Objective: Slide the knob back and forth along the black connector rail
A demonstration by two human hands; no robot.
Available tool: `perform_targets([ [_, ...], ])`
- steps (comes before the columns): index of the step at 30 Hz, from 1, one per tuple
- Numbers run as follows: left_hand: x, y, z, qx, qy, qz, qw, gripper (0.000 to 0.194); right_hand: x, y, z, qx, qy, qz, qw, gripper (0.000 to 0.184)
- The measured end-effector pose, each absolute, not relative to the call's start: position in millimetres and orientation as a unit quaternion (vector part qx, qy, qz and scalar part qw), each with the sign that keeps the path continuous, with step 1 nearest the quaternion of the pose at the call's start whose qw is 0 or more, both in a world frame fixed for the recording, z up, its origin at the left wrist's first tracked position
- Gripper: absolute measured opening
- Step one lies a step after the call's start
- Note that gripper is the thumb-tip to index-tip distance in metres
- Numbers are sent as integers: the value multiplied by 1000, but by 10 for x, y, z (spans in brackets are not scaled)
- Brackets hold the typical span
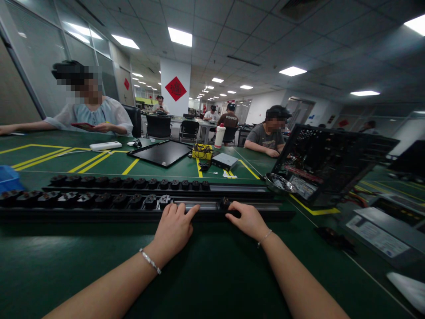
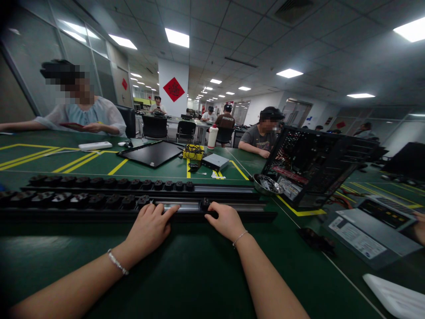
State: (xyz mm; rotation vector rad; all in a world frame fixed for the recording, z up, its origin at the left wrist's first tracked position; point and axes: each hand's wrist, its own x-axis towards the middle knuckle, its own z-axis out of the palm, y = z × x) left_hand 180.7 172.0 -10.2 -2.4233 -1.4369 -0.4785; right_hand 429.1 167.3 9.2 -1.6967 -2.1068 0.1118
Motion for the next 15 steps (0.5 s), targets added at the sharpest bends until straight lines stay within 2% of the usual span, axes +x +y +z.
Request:
perform_targets([
  [15,1808,1718,-108,-837,-502,-162,145,51,4288,1680,93,-614,-759,42,214,11],
])
